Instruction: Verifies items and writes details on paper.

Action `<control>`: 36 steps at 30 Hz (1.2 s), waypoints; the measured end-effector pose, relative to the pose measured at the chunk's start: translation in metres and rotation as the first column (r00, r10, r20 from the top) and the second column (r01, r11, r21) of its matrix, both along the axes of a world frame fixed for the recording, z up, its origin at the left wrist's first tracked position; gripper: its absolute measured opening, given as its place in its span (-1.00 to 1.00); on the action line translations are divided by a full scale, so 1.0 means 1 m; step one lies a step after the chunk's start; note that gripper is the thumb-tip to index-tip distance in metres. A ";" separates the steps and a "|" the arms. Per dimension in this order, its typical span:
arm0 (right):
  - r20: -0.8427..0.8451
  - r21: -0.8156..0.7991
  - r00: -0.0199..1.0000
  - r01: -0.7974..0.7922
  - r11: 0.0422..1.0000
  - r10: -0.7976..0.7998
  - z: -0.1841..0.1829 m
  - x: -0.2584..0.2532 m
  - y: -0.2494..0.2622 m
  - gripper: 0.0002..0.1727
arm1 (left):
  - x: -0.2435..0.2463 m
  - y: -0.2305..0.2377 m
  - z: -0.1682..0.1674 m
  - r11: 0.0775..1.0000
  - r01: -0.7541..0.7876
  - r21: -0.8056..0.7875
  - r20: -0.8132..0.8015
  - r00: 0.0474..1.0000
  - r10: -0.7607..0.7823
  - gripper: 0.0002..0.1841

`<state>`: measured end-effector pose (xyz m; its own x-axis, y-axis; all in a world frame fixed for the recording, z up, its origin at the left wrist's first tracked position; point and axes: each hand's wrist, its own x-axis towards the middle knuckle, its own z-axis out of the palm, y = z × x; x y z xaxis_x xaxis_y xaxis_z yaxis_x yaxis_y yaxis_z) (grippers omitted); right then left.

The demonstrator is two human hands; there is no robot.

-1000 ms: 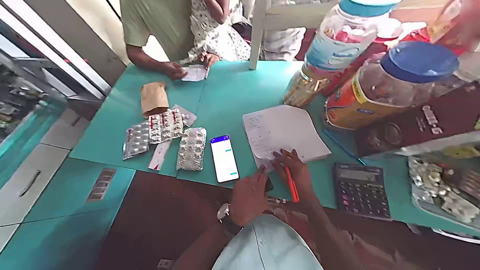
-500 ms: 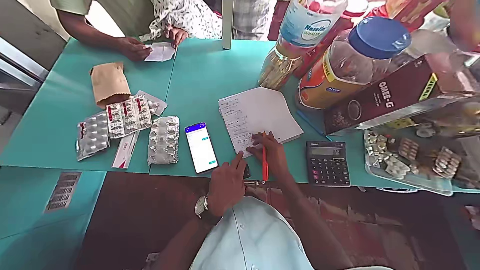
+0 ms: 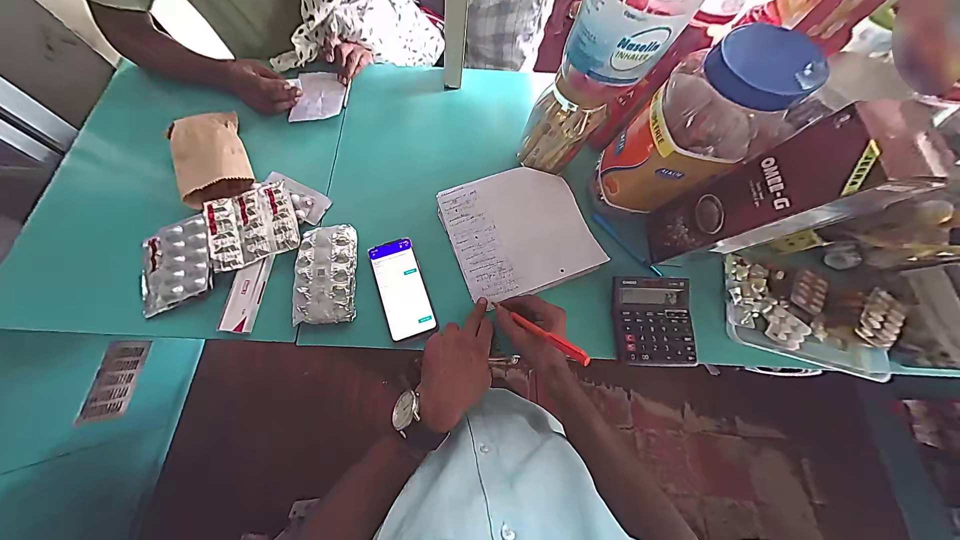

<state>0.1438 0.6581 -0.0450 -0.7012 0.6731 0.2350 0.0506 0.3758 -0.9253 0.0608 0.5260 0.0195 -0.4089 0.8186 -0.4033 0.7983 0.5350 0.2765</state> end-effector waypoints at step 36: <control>-0.022 0.152 0.996 0.087 0.984 -0.085 -0.005 -0.002 -0.003 -0.89 | -0.002 0.000 0.004 0.999 -0.004 -0.034 0.039 0.999 0.005 -0.39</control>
